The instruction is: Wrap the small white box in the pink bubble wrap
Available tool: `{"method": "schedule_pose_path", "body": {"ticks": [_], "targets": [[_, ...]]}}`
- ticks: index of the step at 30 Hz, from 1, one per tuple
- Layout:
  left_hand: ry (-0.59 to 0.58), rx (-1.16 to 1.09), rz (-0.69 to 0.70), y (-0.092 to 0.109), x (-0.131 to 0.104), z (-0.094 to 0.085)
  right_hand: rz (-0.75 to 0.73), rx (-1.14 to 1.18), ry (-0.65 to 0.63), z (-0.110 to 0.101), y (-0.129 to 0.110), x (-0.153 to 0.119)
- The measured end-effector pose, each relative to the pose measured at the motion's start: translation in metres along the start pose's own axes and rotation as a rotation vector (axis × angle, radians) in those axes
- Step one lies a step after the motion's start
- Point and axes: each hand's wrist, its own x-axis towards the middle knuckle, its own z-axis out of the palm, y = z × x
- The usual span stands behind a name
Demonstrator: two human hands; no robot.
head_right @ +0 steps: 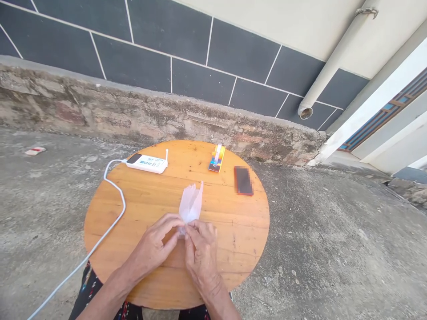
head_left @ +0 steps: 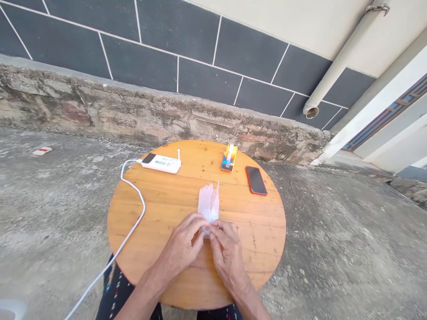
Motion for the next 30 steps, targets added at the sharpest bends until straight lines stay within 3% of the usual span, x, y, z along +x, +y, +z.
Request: {"method": "schedule_pose_path", "body": {"ticks": [6, 10, 20, 26, 30], "targets": [[-0.01, -0.038, -0.068, 0.006, 0.0, -0.002, -0.111, -0.249, -0.102, -0.005, -0.004, -0.003], [0.031, -0.022, -0.141, 0.01, 0.001, 0.001, -0.144, -0.281, -0.098, -0.007, -0.005, -0.004], [-0.02, -0.008, -0.203, 0.009, 0.007, 0.002, -0.006, 0.112, -0.149, -0.03, 0.008, 0.009], [-0.01, 0.074, -0.172, 0.011, 0.008, 0.005, 0.068, 0.234, -0.261, -0.033, 0.022, 0.02], [0.026, 0.08, -0.125, 0.009, 0.007, 0.009, 0.056, 0.213, -0.264, -0.03, 0.023, 0.022]]}}
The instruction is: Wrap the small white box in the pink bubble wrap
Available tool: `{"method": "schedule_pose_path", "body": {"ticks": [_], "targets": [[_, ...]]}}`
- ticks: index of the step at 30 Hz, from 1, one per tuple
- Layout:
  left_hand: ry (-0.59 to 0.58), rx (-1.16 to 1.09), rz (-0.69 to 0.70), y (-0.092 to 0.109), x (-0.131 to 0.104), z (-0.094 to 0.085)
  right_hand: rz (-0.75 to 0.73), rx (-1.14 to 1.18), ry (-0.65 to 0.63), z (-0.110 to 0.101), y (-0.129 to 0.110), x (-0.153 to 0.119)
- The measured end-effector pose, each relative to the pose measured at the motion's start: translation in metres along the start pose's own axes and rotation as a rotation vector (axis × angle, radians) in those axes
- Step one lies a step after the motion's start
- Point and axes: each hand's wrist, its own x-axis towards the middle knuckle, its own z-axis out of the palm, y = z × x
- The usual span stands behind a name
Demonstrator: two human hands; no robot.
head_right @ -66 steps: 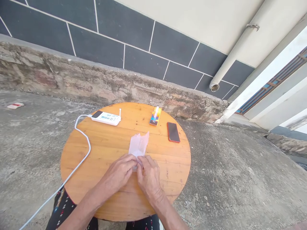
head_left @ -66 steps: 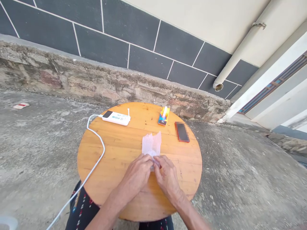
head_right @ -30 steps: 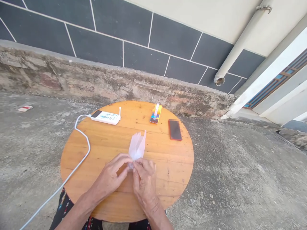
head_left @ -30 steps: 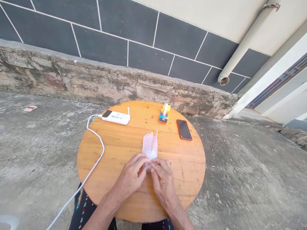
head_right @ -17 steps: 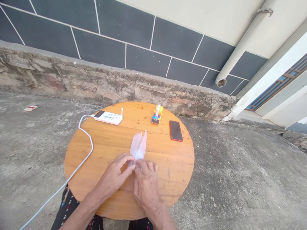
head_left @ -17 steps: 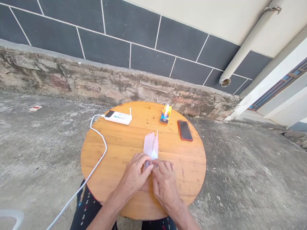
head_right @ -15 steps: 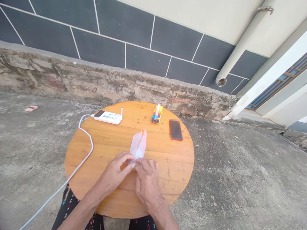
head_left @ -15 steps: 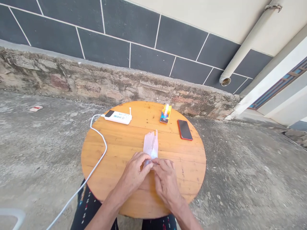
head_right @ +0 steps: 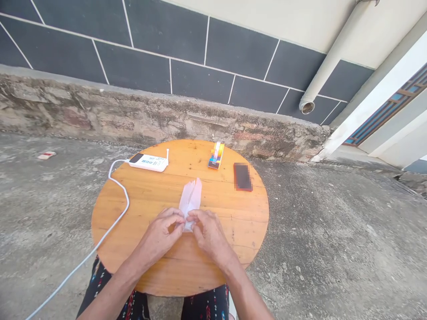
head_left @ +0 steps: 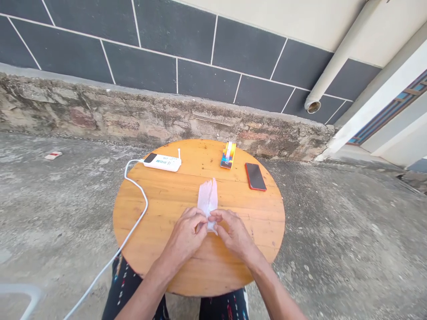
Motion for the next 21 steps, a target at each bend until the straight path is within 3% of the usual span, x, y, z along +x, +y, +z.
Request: {"method": "schedule_pose_path", "body": {"ticks": [13, 21], "targets": [[0.059, 0.063, -0.141, 0.002, 0.0, 0.014, -0.024, -0.021, -0.024, 0.0, 0.004, 0.001], [0.009, 0.205, -0.055, 0.005, -0.001, 0.013, -0.047, -0.023, -0.037, -0.008, 0.006, 0.001]]}}
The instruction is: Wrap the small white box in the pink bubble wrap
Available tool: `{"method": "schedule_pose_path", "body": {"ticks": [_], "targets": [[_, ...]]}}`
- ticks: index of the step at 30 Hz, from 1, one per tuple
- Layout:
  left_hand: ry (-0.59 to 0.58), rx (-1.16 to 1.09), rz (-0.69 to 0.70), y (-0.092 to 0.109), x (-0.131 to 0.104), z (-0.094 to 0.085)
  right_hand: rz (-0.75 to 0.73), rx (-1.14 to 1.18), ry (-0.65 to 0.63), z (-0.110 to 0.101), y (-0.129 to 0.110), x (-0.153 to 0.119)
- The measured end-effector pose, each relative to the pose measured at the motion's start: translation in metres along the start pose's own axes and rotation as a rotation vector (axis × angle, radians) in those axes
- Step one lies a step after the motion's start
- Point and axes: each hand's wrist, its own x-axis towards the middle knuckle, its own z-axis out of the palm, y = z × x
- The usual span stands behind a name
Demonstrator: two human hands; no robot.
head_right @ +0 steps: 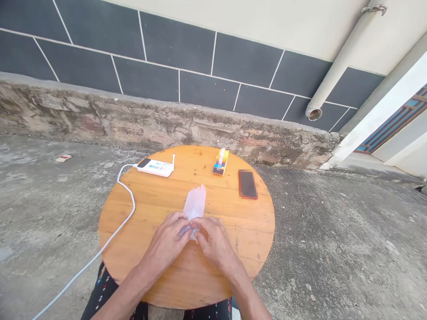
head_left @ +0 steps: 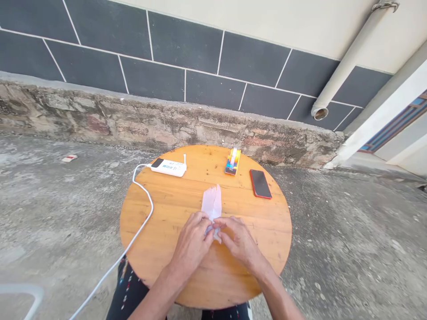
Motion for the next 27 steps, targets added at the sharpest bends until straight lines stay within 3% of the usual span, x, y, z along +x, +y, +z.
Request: {"method": "schedule_pose_path", "body": {"ticks": [5, 14, 22, 27], "targets": [[-0.012, 0.072, 0.006, 0.001, 0.003, -0.002, -0.053, -0.162, 0.025, -0.015, 0.01, 0.026], [-0.089, 0.059, 0.025, -0.002, 0.01, -0.006, -0.2, -0.642, -0.195, -0.018, 0.012, 0.079], [-0.105, 0.047, 0.009, 0.001, 0.013, -0.008, -0.284, -0.527, -0.011, -0.015, 0.024, 0.066], [-0.126, 0.022, 0.009, 0.001, 0.014, -0.009, -0.251, -0.379, 0.044, -0.016, 0.032, 0.052]]}}
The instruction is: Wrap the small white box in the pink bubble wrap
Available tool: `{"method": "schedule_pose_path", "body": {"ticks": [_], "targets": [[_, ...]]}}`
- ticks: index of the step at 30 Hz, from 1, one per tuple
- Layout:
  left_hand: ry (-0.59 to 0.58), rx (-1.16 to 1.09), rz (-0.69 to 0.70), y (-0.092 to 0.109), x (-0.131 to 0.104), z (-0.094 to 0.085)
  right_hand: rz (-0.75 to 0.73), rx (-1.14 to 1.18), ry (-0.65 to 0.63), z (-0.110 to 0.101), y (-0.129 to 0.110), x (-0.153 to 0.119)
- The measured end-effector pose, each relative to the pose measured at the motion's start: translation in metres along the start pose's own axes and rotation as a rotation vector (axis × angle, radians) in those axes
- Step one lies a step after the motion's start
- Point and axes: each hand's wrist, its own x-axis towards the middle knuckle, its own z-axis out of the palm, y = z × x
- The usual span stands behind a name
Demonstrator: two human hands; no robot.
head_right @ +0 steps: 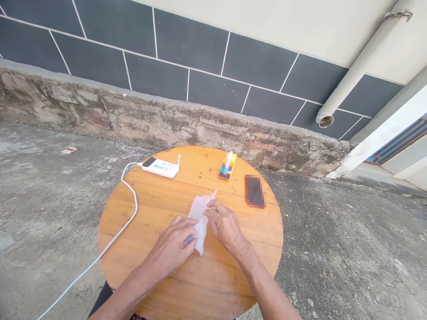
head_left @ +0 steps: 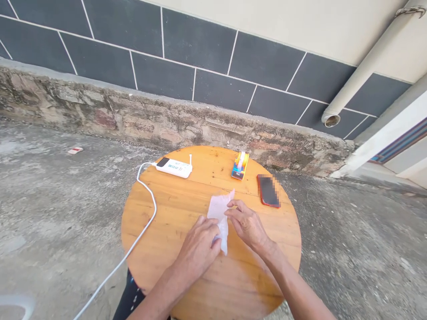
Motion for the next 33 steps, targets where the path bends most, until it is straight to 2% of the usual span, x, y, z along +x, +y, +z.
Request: {"method": "schedule_pose_path", "body": {"ticks": [6, 9, 13, 19, 23, 28, 33], "targets": [[-0.01, -0.04, 0.015, -0.001, 0.002, 0.0, 0.021, -0.046, -0.069, -0.003, -0.005, 0.013], [-0.022, -0.043, 0.016, -0.001, 0.003, -0.001, 0.013, -0.123, -0.207, -0.001, -0.008, 0.029], [-0.039, -0.061, 0.021, -0.003, 0.001, -0.003, 0.013, -0.111, -0.413, 0.002, -0.011, 0.047], [-0.013, -0.019, 0.043, -0.005, -0.001, -0.002, -0.016, -0.021, -0.479, 0.004, -0.007, 0.052], [-0.034, -0.003, 0.079, -0.006, 0.002, -0.001, -0.032, 0.055, -0.476, 0.014, 0.001, 0.047], [-0.043, 0.016, 0.081, -0.008, 0.004, -0.001, -0.016, 0.104, -0.409, 0.02, 0.008, 0.042], [-0.032, 0.002, 0.078, -0.008, 0.003, 0.0, 0.25, 0.15, -0.237, 0.007, 0.021, 0.046]]}}
